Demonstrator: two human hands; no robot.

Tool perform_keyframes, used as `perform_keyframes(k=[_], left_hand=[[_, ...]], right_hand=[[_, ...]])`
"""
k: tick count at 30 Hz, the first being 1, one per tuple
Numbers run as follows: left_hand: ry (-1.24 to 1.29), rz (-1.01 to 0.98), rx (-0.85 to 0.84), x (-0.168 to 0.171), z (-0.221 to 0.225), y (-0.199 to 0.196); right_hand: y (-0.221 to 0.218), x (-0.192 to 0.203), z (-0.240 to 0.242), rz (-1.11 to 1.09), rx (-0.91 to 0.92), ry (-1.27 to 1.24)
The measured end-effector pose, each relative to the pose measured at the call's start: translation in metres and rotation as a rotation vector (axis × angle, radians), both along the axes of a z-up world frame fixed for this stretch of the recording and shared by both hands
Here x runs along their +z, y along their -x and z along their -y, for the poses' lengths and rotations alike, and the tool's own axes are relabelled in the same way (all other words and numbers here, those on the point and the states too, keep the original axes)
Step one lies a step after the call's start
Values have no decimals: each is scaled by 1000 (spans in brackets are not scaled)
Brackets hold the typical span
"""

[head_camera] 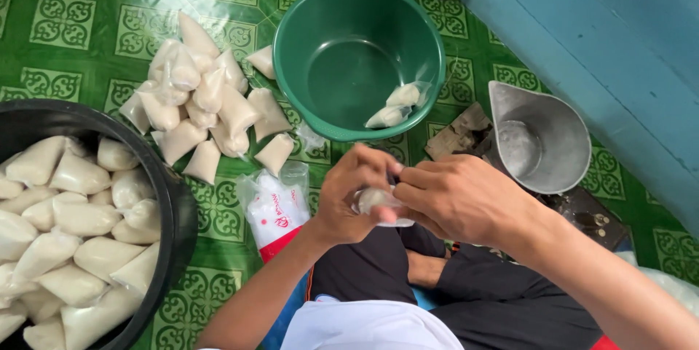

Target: Filling small plastic bags with white powder and tying them shut by hand.

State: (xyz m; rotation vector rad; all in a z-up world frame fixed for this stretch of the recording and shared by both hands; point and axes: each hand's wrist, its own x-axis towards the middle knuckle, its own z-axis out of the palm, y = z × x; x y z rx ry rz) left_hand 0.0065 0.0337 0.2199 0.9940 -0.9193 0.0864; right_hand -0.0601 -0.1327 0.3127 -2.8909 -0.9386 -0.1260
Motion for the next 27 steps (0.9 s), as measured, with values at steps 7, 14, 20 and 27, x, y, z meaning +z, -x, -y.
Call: perform_keyframes(k=[7, 14, 20, 27], left_hand=[[-205, -216, -319, 9, 3, 7], [-428, -315, -367, 27, -3, 17], [-643, -229, -394, 52, -14, 28], [-660, -189, -498, 53, -18, 27]], right_hand=[[-2, -5, 14, 86, 6, -30], [8, -7, 30, -11, 106, -87], [19, 16, 34, -188, 179, -173], [27, 34, 51, -285, 178, -127]])
